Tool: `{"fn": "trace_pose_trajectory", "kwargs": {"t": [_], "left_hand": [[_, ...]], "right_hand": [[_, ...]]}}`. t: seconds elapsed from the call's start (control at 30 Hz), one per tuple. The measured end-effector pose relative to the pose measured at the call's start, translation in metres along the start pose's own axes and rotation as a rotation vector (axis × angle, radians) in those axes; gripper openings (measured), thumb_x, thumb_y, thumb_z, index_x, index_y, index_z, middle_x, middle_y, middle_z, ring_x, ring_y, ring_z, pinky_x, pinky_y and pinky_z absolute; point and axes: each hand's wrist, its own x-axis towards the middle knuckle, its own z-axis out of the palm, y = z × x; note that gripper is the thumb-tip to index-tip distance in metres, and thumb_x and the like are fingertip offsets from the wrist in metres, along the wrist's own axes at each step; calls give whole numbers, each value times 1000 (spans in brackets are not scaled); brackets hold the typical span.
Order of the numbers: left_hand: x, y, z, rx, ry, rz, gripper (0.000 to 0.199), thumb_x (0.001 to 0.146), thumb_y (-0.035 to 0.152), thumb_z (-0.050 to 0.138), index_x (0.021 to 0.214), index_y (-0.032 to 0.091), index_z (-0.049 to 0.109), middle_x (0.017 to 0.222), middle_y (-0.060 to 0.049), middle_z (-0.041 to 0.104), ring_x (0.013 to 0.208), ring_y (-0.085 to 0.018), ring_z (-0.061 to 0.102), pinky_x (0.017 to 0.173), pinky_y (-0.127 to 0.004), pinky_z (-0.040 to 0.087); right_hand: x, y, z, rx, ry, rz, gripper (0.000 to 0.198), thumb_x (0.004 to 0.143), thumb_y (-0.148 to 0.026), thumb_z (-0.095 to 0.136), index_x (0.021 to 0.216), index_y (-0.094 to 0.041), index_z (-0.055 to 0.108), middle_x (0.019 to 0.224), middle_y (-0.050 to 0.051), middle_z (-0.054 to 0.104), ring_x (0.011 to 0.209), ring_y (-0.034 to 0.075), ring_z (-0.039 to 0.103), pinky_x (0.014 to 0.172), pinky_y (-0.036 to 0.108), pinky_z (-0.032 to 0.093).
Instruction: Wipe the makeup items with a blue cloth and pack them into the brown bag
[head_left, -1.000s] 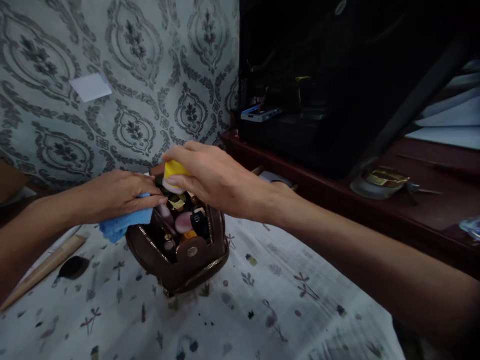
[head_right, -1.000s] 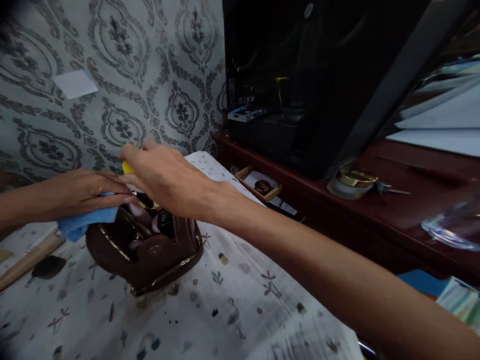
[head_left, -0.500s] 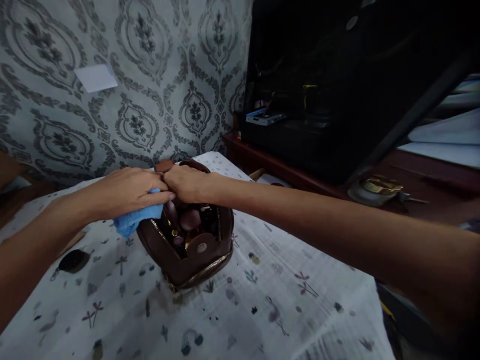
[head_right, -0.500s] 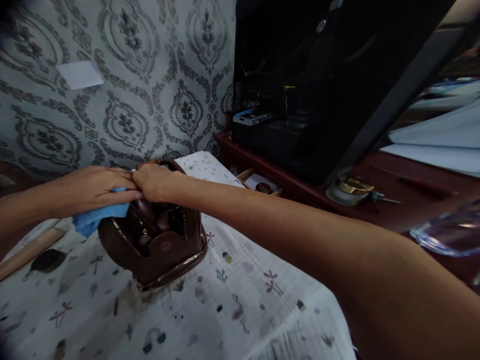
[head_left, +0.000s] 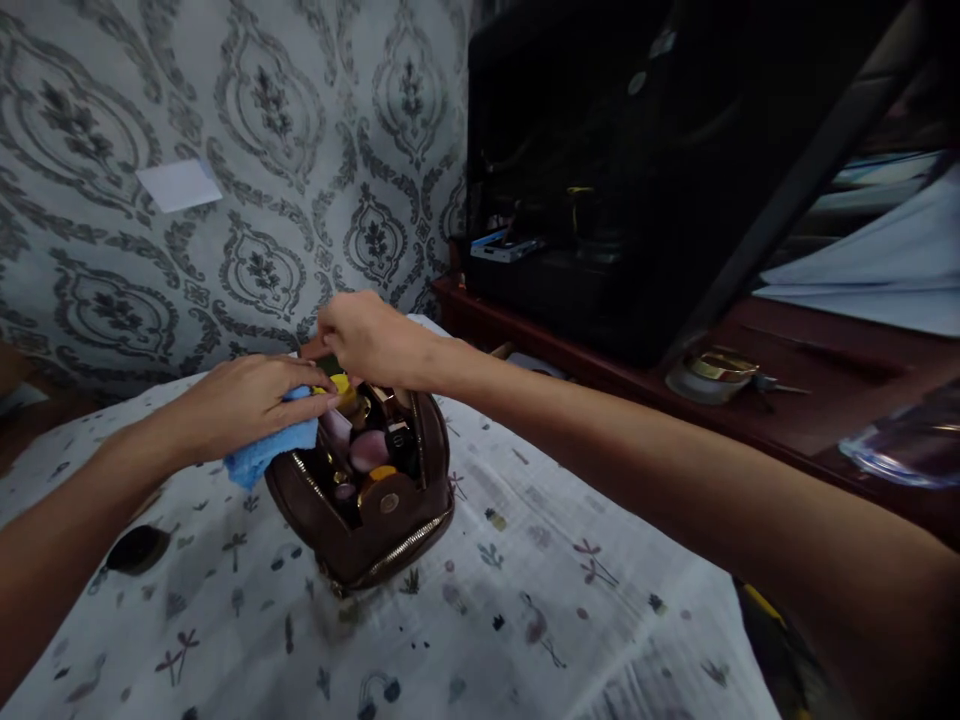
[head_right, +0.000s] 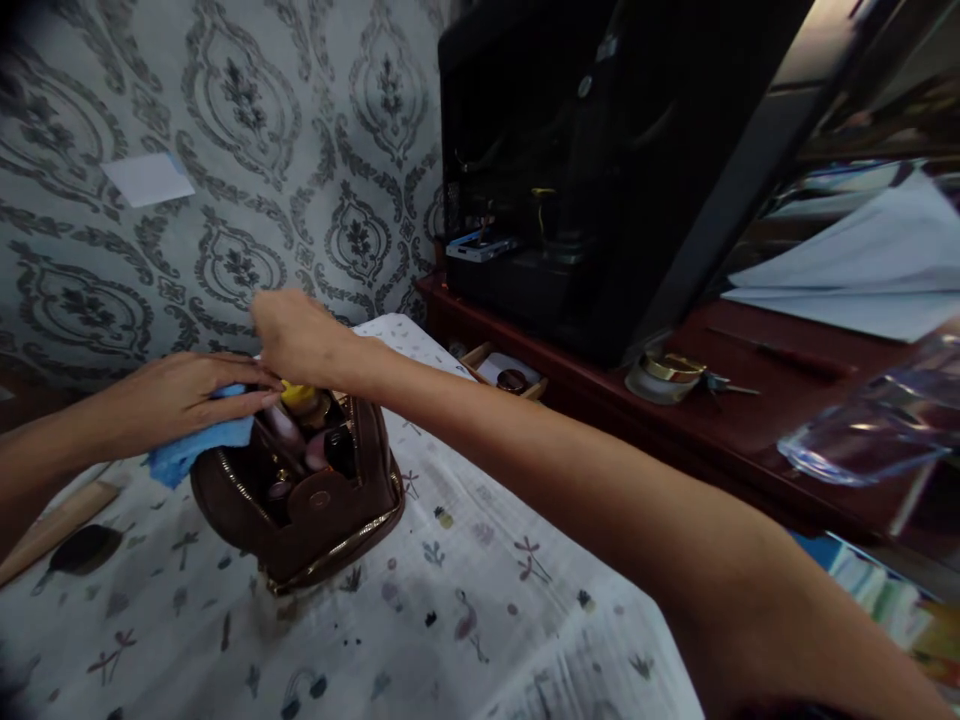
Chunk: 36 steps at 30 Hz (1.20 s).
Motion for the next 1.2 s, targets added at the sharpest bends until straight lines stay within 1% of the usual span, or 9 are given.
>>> {"fn": "trace_pose_trajectory", "kwargs": {"t": [0.1, 0.27, 0.43, 0.5, 0.6, 0.77, 0.97, 1.03, 1.2], "left_hand": [[0, 2, 0, 20, -72, 14, 56, 93, 70, 38, 109, 33, 77, 117, -2, 76, 107, -30, 70, 92, -38, 53], [-1, 14, -3, -52, 41, 2, 54, 96, 64, 37, 105, 26, 74, 119, -4, 75, 109, -28, 68, 96, -37, 50], [-23, 32, -7, -82, 450, -166, 37, 97, 48, 43, 105, 23, 69, 112, -3, 73, 107, -24, 66, 97, -37, 50], [-42, 34, -3, -109, 583, -278, 35, 97, 46, 42, 111, 23, 65, 113, 0, 71, 109, -24, 65, 101, -39, 48], [-79, 28, 15, -150, 613, -427, 33, 96, 48, 42, 113, 26, 62, 108, 5, 70, 105, -22, 66, 99, -41, 49], [-147, 11, 65, -183, 397, -441, 33, 95, 46, 46, 105, 22, 66, 102, -5, 74, 97, -22, 68, 89, -36, 54], [-203, 0, 99, -47, 169, -473, 33, 99, 34, 38, 106, 22, 68, 105, -9, 73, 98, -24, 69, 86, -36, 55], [-212, -7, 100, -11, 187, -519, 33, 100, 33, 37, 109, 23, 67, 108, -9, 71, 102, -24, 68, 87, -35, 55], [-220, -41, 95, 14, 388, -719, 41, 102, 35, 32, 126, 16, 59, 125, -14, 64, 123, -29, 58, 103, -44, 49]], "right_hand": [[-21, 0, -11, 50, 140, 23, 24, 92, -7, 47, 90, -12, 70, 81, 4, 69, 81, 16, 65, 70, 24, 45], [-62, 4, -12, 222, 327, 10, 23, 93, -9, 48, 91, -14, 70, 82, 2, 68, 79, 13, 64, 72, 23, 45], [-100, 3, 0, 473, 389, 23, 17, 94, -15, 50, 93, -16, 67, 71, -2, 66, 60, 10, 60, 60, 22, 43], [-116, -3, 7, 551, 357, 19, 16, 96, -18, 51, 92, -15, 67, 71, -2, 66, 56, 9, 58, 56, 22, 41], [-138, -18, 23, 607, 271, -61, 19, 100, -22, 52, 92, -16, 68, 75, -1, 69, 58, 8, 59, 57, 21, 42], [-152, -50, 61, 480, -15, -317, 22, 101, -19, 51, 85, -16, 67, 76, 0, 67, 66, 11, 59, 62, 23, 41], [-130, -84, 114, 282, -370, -365, 21, 99, -19, 56, 82, -14, 67, 76, 3, 70, 64, 14, 61, 58, 26, 33], [-121, -92, 128, 255, -402, -343, 20, 98, -19, 56, 83, -14, 69, 79, 5, 73, 66, 15, 62, 59, 27, 32], [-94, -104, 152, 381, -388, -213, 16, 93, -15, 58, 86, -16, 73, 71, 3, 70, 64, 13, 61, 60, 25, 33]]}}
